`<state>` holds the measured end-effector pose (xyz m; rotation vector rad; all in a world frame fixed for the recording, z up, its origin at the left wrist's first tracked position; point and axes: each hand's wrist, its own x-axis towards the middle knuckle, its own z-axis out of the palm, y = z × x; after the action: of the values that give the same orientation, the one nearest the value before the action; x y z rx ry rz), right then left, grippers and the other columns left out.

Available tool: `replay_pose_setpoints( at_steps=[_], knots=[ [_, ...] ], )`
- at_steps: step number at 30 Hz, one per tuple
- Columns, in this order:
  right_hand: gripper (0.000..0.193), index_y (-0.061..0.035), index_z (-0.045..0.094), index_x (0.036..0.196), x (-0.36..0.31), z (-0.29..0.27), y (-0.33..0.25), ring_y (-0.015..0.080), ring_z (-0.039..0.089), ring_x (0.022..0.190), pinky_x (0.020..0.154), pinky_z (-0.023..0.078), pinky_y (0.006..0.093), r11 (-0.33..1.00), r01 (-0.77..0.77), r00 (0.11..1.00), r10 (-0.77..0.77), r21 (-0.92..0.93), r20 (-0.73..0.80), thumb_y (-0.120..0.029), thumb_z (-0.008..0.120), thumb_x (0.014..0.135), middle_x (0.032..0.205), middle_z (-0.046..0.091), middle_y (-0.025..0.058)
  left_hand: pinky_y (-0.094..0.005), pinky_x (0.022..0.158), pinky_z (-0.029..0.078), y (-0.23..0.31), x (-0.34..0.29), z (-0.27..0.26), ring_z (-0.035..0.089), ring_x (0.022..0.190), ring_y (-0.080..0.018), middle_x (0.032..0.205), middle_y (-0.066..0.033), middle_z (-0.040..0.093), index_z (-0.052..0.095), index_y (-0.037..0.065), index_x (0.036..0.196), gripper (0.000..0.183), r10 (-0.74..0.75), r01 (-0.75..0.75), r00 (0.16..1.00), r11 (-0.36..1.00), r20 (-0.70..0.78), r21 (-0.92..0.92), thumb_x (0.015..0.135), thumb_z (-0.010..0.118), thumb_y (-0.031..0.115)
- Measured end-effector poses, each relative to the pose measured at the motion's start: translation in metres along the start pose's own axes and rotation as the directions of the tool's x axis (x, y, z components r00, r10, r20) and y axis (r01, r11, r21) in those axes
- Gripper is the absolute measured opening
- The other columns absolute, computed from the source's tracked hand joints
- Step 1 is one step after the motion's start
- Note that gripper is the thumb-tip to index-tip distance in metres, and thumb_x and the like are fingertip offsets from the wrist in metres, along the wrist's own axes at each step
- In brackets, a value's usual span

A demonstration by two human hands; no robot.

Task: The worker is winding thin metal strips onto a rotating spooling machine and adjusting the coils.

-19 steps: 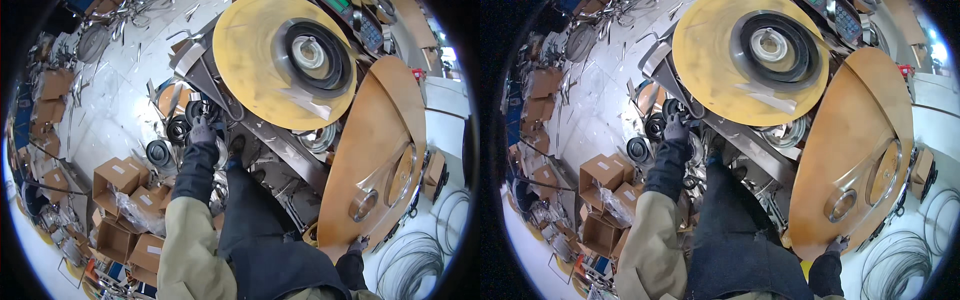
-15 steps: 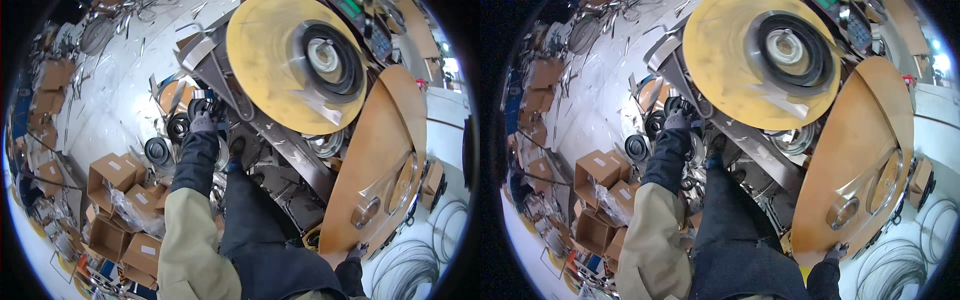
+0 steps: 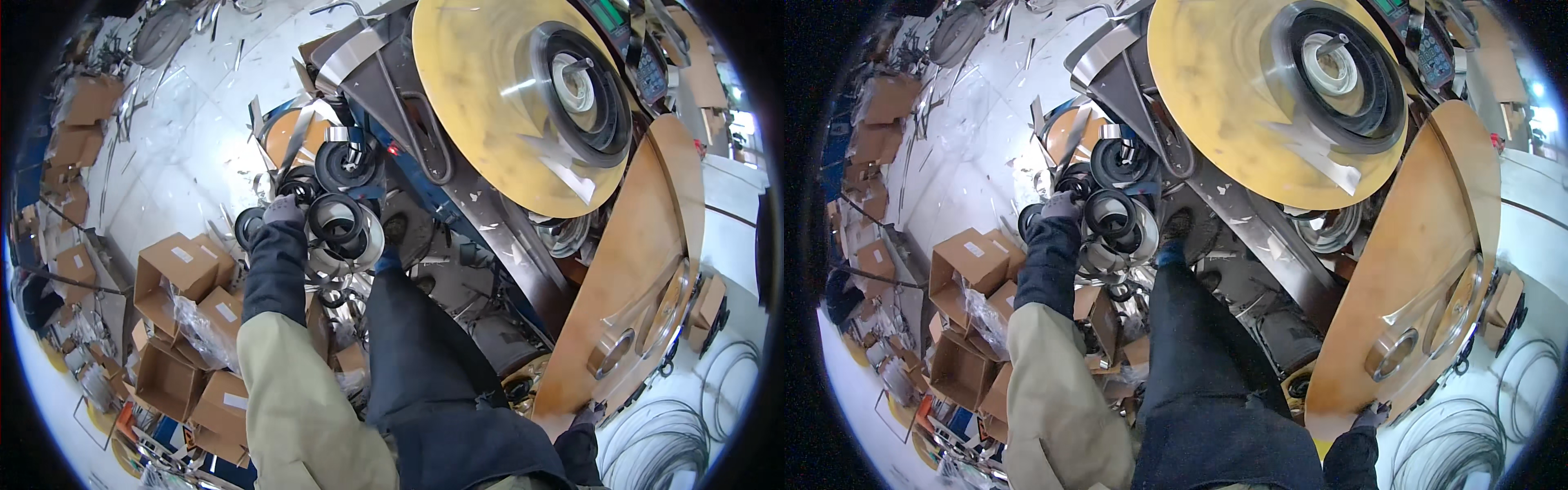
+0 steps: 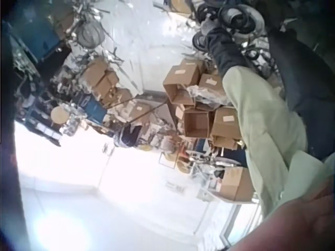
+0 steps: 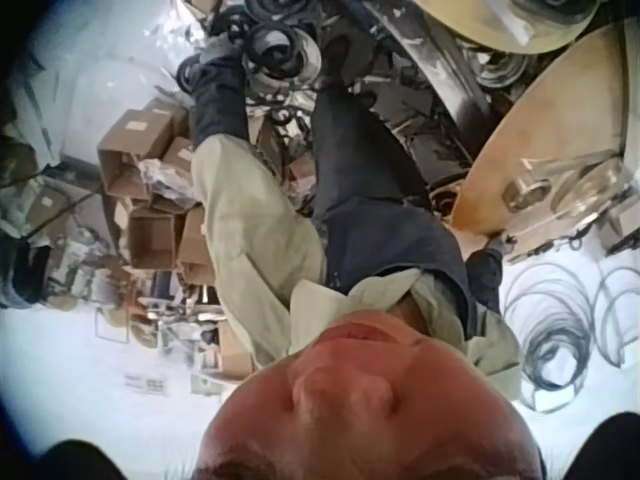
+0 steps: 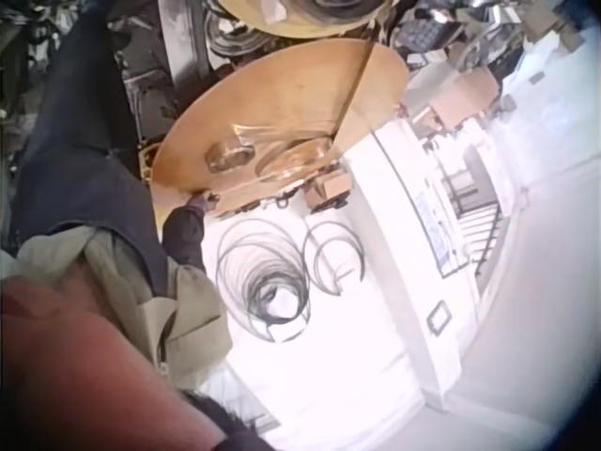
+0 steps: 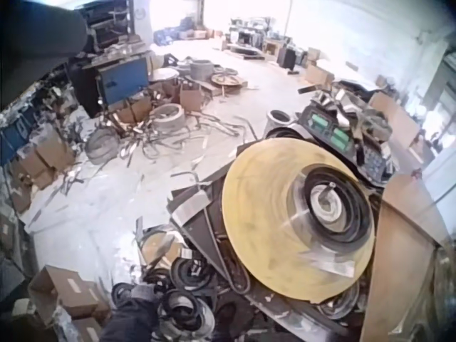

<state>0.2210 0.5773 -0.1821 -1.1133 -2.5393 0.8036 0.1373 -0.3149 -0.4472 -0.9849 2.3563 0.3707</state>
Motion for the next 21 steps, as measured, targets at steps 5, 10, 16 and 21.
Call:
replay_pose_setpoints(
  at_steps=[5,10,16,21],
  knots=[
    [0.050,0.0017,0.034,0.134,-0.022,0.013,-0.035,0.0275,0.052,0.106,0.090,0.045,0.0381,0.995,-0.095,0.994,0.096,0.009,-0.051,0.006,0.048,0.086,0.125,0.048,0.0184,-0.0405,0.088,0.046,0.004,-0.008,-0.019,0.057,0.106,-0.0292,0.109,-0.0133,0.058,0.059,0.012,0.115,0.041,0.141,-0.143,0.987,0.989,0.072,0.028,0.080,0.058,0.033],
    [0.050,0.0017,0.035,0.133,-0.014,0.005,-0.026,0.0275,0.053,0.102,0.088,0.047,0.0401,0.999,0.029,0.999,-0.028,-0.025,0.036,0.004,0.049,0.085,0.121,0.049,0.0191,-0.0423,0.088,0.046,-0.008,0.009,0.004,0.058,0.102,-0.0304,0.111,-0.0162,0.058,0.063,0.012,0.102,0.027,0.147,-0.150,0.989,0.978,0.030,0.142,0.080,0.054,0.025],
    [0.050,0.0045,0.035,0.131,-0.016,0.005,-0.017,0.0295,0.053,0.103,0.089,0.047,0.0412,0.997,-0.024,0.999,0.022,0.075,0.032,0.003,0.051,0.084,0.121,0.049,0.0213,-0.0420,0.085,0.046,-0.009,0.016,0.001,0.060,0.098,-0.0331,0.100,-0.0168,0.063,0.064,0.008,0.102,0.034,0.060,-0.061,0.998,0.998,-0.028,-0.029,0.082,0.052,0.032],
    [0.050,0.0030,0.035,0.131,-0.023,0.014,-0.038,0.0298,0.053,0.102,0.088,0.047,0.0418,0.994,-0.049,0.999,0.048,-0.099,-0.014,0.000,0.051,0.085,0.120,0.050,0.0203,-0.0394,0.088,0.045,-0.011,0.027,0.007,0.059,0.103,-0.0331,0.104,-0.0183,0.064,0.066,0.007,0.105,0.047,-0.149,0.181,0.983,0.879,0.107,-0.441,0.079,0.056,0.046]
  ],
)
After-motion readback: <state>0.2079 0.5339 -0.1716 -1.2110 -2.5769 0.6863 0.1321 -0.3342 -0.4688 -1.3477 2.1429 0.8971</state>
